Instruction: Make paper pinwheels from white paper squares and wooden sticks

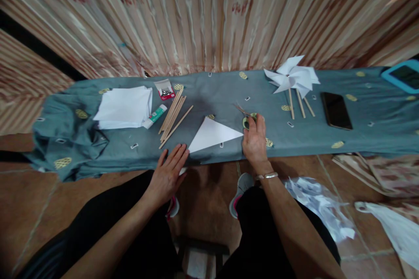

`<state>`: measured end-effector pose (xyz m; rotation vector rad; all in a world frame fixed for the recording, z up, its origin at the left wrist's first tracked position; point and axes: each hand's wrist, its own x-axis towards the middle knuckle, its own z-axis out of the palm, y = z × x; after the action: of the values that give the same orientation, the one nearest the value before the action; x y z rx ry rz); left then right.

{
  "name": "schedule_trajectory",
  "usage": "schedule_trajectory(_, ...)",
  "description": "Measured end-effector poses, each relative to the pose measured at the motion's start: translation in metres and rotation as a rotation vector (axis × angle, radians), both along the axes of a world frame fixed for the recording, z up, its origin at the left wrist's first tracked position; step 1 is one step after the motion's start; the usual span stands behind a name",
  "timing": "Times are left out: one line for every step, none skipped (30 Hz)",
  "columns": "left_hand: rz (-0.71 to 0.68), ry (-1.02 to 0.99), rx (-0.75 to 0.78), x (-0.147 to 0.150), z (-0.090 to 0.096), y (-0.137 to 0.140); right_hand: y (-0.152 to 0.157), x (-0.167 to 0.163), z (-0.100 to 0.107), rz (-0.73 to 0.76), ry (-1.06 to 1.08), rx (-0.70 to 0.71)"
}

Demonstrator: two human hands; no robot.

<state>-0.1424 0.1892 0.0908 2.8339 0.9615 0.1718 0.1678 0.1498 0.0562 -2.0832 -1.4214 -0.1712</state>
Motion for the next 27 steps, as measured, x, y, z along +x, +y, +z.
schedule_trajectory(0.0, -0.007, 0.0, -0.001, 0.001, 0.0, 0.0, 0.0, 0.001, 0.0, 0.013, 0.003)
schedule_trajectory(0.002, -0.02, 0.002, -0.001, 0.002, -0.001, 0.0, -0.001, 0.003, -0.004, 0.027, 0.011)
schedule_trajectory(0.004, -0.036, 0.003, 0.0, 0.003, -0.001, 0.001, -0.002, 0.007, -0.01, 0.039, 0.02)
schedule_trajectory(0.007, -0.055, 0.003, 0.002, 0.004, -0.001, 0.001, -0.004, 0.011, -0.016, 0.047, 0.03)
schedule_trajectory(0.011, -0.076, 0.001, 0.004, 0.005, -0.001, 0.002, -0.007, 0.016, -0.021, 0.05, 0.042)
schedule_trajectory(0.018, -0.101, -0.002, 0.007, 0.007, 0.0, 0.004, -0.01, 0.022, -0.014, 0.049, 0.045)
schedule_trajectory(0.027, -0.128, -0.009, 0.011, 0.009, 0.0, 0.007, -0.015, 0.028, 0.007, 0.046, 0.039)
schedule_trajectory(0.036, -0.155, -0.019, 0.015, 0.01, 0.001, 0.01, -0.02, 0.034, 0.048, 0.047, 0.022)
schedule_trajectory(0.046, -0.183, -0.029, 0.019, 0.012, 0.002, 0.013, -0.026, 0.039, 0.105, 0.05, -0.004)
schedule_trajectory(0.054, -0.21, -0.041, 0.022, 0.013, 0.004, 0.018, -0.032, 0.042, 0.156, 0.056, -0.03)
schedule_trajectory(0.062, -0.237, -0.053, 0.025, 0.015, 0.005, 0.022, -0.037, 0.044, 0.194, 0.067, -0.057)
schedule_trajectory(0.072, -0.266, -0.068, 0.027, 0.015, 0.007, 0.027, -0.042, 0.045, 0.223, 0.082, -0.087)
schedule_trajectory(0.085, -0.301, -0.084, 0.029, 0.015, 0.009, 0.032, -0.045, 0.045, 0.24, 0.1, -0.115)
schedule_trajectory(0.102, -0.341, -0.102, 0.029, 0.015, 0.011, 0.037, -0.048, 0.044, 0.249, 0.121, -0.138)
schedule_trajectory(0.122, -0.386, -0.123, 0.03, 0.014, 0.013, 0.041, -0.051, 0.042, 0.255, 0.145, -0.155)
schedule_trajectory(0.143, -0.433, -0.149, 0.03, 0.012, 0.014, 0.046, -0.052, 0.041, 0.257, 0.173, -0.164)
schedule_trajectory(0.163, -0.48, -0.178, 0.029, 0.011, 0.016, 0.05, -0.053, 0.04, 0.256, 0.205, -0.166)
schedule_trajectory(0.181, -0.521, -0.211, 0.029, 0.01, 0.017, 0.053, -0.054, 0.04, 0.255, 0.242, -0.161)
schedule_trajectory(0.196, -0.556, -0.249, 0.029, 0.009, 0.018, 0.055, -0.055, 0.04, 0.254, 0.283, -0.152)
schedule_trajectory(0.211, -0.585, -0.295, 0.03, 0.009, 0.019, 0.056, -0.055, 0.042, 0.252, 0.329, -0.137)
schedule_trajectory(0.232, -0.612, -0.346, 0.03, 0.009, 0.02, 0.057, -0.055, 0.044, 0.252, 0.379, -0.117)
schedule_trajectory(0.261, -0.643, -0.403, 0.03, 0.01, 0.021, 0.056, -0.055, 0.047, 0.257, 0.431, -0.09)
schedule_trajectory(0.299, -0.68, -0.465, 0.031, 0.011, 0.022, 0.055, -0.054, 0.051, 0.266, 0.484, -0.058)
schedule_trajectory(0.345, -0.724, -0.531, 0.032, 0.012, 0.023, 0.052, -0.053, 0.055, 0.278, 0.532, -0.022)
schedule_trajectory(0.397, -0.775, -0.6, 0.033, 0.014, 0.024, 0.049, -0.052, 0.059, 0.291, 0.573, 0.016)
schedule_trajectory(0.449, -0.835, -0.67, 0.034, 0.016, 0.026, 0.046, -0.051, 0.064, 0.303, 0.607, 0.052)
schedule_trajectory(0.494, -0.896, -0.737, 0.035, 0.017, 0.027, 0.042, -0.049, 0.069, 0.31, 0.632, 0.081)
